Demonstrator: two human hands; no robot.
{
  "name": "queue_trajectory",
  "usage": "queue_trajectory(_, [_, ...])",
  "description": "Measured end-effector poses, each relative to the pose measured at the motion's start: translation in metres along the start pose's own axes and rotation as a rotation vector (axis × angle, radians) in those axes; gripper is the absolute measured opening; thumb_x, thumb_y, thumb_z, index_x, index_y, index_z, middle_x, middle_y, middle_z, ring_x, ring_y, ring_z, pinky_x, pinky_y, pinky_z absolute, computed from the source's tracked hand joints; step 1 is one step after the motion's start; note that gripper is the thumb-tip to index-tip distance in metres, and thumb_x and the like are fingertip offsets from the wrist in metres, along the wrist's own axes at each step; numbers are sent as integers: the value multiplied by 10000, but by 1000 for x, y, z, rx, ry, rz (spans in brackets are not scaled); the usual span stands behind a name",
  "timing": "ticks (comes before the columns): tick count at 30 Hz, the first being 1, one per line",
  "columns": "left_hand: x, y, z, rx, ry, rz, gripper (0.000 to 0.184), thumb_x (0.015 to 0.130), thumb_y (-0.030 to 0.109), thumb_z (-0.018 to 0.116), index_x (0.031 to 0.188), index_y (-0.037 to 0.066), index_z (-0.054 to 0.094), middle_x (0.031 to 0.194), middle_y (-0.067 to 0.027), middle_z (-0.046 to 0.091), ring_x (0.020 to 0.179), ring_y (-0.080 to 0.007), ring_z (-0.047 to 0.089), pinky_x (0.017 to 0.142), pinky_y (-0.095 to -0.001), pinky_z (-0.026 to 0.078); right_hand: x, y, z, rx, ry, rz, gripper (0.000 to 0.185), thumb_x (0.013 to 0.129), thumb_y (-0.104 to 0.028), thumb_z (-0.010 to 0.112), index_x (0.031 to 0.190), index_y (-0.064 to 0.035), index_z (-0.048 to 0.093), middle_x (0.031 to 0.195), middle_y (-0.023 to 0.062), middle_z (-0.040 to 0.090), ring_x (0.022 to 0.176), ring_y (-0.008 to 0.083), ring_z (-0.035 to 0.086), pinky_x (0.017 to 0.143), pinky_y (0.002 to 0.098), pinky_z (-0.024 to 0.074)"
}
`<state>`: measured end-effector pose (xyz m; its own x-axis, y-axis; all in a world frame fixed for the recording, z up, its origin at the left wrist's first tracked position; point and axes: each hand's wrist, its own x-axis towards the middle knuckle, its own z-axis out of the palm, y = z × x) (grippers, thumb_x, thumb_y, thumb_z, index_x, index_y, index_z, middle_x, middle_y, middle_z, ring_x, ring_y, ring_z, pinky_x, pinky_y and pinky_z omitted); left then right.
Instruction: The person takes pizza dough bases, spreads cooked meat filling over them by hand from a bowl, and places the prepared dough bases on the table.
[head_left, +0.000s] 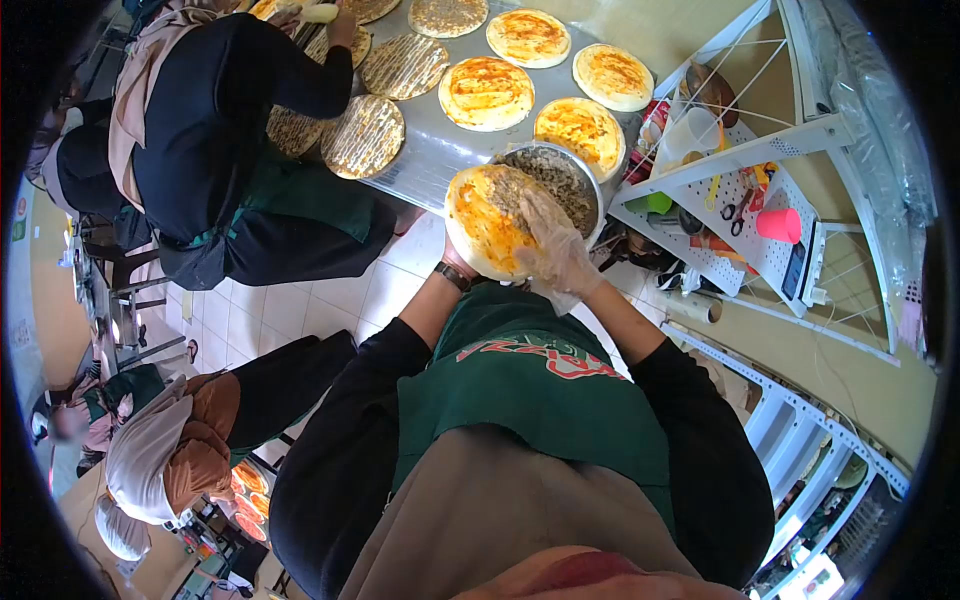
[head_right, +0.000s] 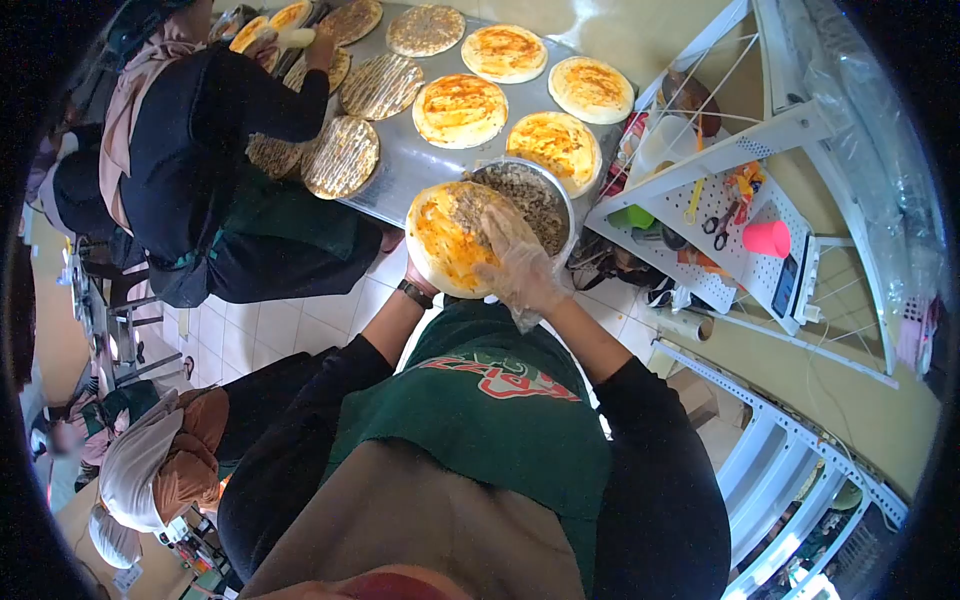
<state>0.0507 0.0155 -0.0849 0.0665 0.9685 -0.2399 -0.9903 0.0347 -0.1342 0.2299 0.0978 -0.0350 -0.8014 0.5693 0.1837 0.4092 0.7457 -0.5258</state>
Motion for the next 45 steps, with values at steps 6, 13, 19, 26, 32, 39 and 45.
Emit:
queue_trajectory(6, [-6,-6,0,252,125,239,632,944,545,327,1403,116,388,1407,-142,444,1257,-344,452,1056,-543,343,-22,56,63,372,20,519,709,940,-571,319,1420,-50,320,1441,193,364,1313,350,375,1086,435,307])
queue_trajectory(13, [1,-4,24,287,78,77,515,969,373,353,1370,56,421,1368,-165,479,1223,-333,489,1044,-495,382,19,31,27,1795,167,889,705,955,-615,230,1446,-114,305,1397,96,450,1249,239,447,1073,382,333])
queue_trajectory(19, [-3,11,-4,75,-34,-36,539,973,445,378,1357,71,438,1349,-158,498,1212,-315,503,1025,-495,408,41,61,25,1440,10,994,601,962,-546,352,1383,-125,433,1329,112,518,1139,267,545,961,412,433])
queue_trajectory(26, [-24,26,-19,89,15,120,564,971,470,344,1385,94,409,1388,-152,463,1244,-326,474,1049,-516,372,33,39,51,-428,-381,393,499,756,-326,651,1229,-178,590,1415,230,352,1153,396,501,889,425,477])
queue_trajectory(32, [-23,36,-2,101,-6,141,578,963,492,336,1386,104,409,1391,-152,460,1249,-332,470,1051,-529,364,33,151,134,455,-326,678,389,778,-109,669,1161,-138,610,1001,131,576,805,292,600,679,444,504])
queue_trajectory(39, [6,22,8,108,74,147,607,954,516,323,1386,97,403,1383,-157,464,1244,-341,472,1031,-529,387,60,61,12,1391,-391,828,377,793,-66,681,1162,-96,609,808,20,630,687,166,607,590,292,513])
queue_trajectory(45, [16,4,17,174,75,79,615,953,525,317,1380,91,403,1363,-159,478,1218,-333,488,1020,-518,401,66,47,13,1094,-171,539,372,828,-192,682,1169,-58,621,1117,108,665,972,179,641,889,294,494])
